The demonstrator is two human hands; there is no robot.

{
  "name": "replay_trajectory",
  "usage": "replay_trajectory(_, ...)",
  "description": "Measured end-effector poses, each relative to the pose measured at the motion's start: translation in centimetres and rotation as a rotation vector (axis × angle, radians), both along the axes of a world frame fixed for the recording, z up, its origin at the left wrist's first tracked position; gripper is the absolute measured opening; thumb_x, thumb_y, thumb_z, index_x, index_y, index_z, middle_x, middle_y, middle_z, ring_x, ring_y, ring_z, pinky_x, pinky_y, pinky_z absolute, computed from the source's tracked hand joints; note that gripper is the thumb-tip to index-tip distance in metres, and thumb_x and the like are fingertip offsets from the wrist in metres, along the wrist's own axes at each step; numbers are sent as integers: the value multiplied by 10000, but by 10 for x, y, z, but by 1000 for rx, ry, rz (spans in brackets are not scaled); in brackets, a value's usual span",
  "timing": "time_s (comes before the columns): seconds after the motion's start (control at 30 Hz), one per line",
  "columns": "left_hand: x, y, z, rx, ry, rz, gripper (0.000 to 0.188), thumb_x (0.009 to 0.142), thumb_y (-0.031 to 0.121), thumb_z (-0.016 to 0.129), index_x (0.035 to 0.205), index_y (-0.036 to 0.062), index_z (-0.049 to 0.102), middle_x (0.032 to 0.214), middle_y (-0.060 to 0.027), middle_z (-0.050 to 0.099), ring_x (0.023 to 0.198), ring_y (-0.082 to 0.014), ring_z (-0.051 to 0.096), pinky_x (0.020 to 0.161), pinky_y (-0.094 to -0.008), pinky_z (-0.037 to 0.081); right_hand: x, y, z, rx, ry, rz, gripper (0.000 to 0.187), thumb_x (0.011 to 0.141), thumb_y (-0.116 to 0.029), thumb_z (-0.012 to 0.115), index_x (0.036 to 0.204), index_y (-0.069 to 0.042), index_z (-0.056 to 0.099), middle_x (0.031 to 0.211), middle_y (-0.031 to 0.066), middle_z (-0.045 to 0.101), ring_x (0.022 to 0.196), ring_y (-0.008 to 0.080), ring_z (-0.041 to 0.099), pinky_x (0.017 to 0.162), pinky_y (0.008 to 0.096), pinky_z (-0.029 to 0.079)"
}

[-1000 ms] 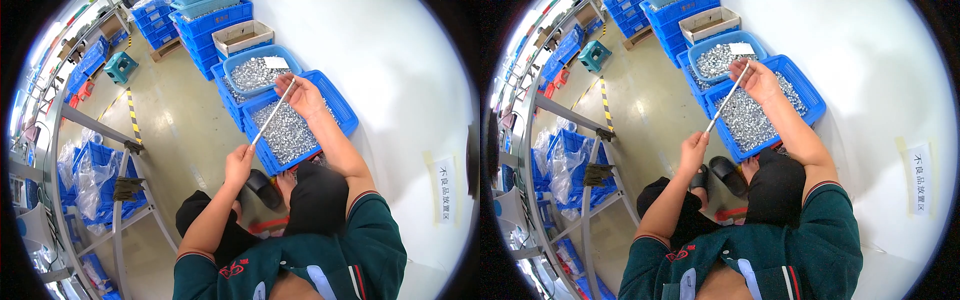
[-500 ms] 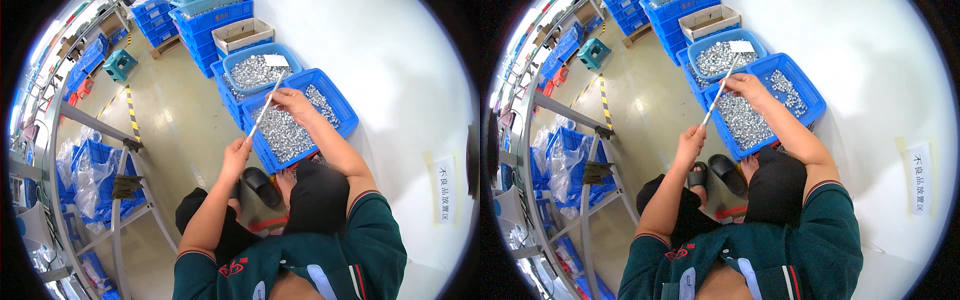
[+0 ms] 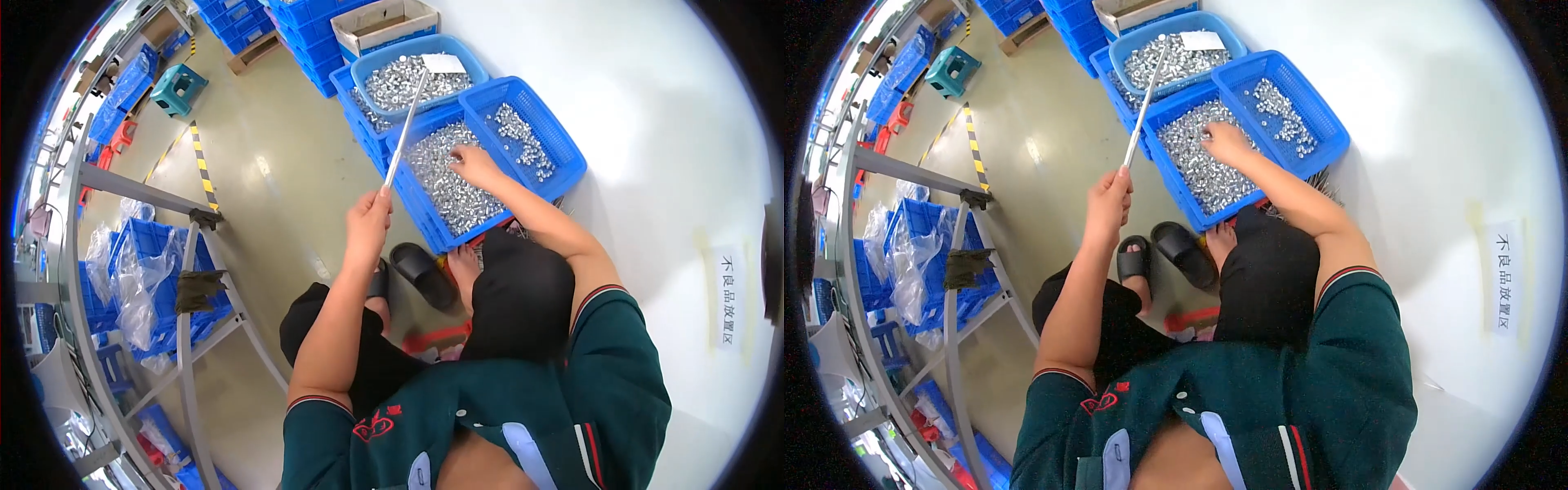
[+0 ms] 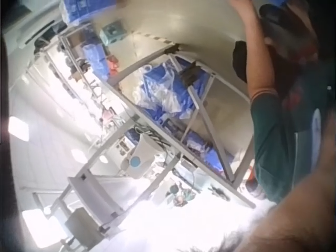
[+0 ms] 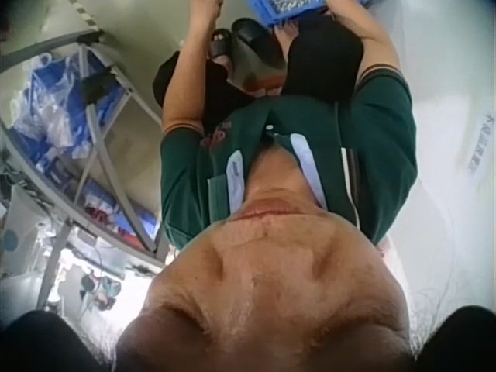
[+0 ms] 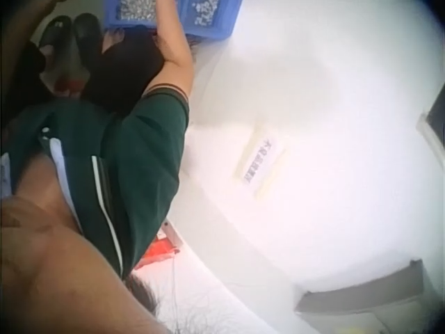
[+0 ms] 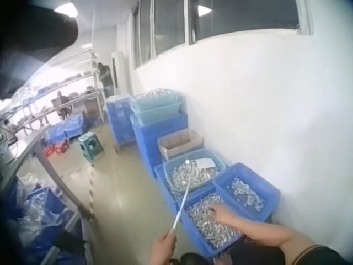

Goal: Assembling small metal components or washers onto a thin metal rod.

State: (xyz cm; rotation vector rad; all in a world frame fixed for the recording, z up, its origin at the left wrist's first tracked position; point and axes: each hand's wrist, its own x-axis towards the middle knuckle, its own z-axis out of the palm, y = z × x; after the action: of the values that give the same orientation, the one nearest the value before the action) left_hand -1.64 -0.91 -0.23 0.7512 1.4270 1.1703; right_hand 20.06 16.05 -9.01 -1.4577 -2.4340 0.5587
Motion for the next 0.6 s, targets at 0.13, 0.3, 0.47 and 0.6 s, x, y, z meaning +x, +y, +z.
replay_trajectory(0.13, -3, -3, -2, 41, 53, 12, 328, 885, 350, 488, 673, 102, 450, 487, 92, 295, 380, -4, 222, 342, -193, 155, 0, -26, -17, 237, -122, 75, 417, 725, -337, 640, 1033, -69, 559, 995, 147, 555, 974, 323, 512, 806, 440, 436)
replay_trajectory(0.3, -4, -4, -1, 57, 56, -3, 322, 884, 336, 496, 669, 100, 457, 488, 96, 298, 388, -1, 224, 346, -192, 153, -6, -50, -20, 263, -213, 197, 480, 728, -419, 615, 1083, -108, 527, 1049, 112, 519, 1016, 284, 479, 838, 433, 402)
replay_trajectory(0.47, -3, -3, 3, 15, 62, -5, 337, 881, 280, 503, 639, 47, 478, 550, 39, 385, 507, -47, 330, 455, -221, 266, 1, -51, -27, 261, -250, 310, 406, 749, -397, 595, 1045, -129, 518, 991, 124, 499, 951, 298, 493, 784, 431, 428)
replay_trajectory(0.6, -2, -4, 1, 16, 113, -5, 343, 880, 276, 505, 629, 45, 473, 544, 39, 381, 503, -48, 332, 455, -225, 276, -2, -46, -36, 214, -323, 372, 323, 792, -367, 554, 988, -115, 506, 922, 140, 516, 873, 315, 545, 686, 432, 471)
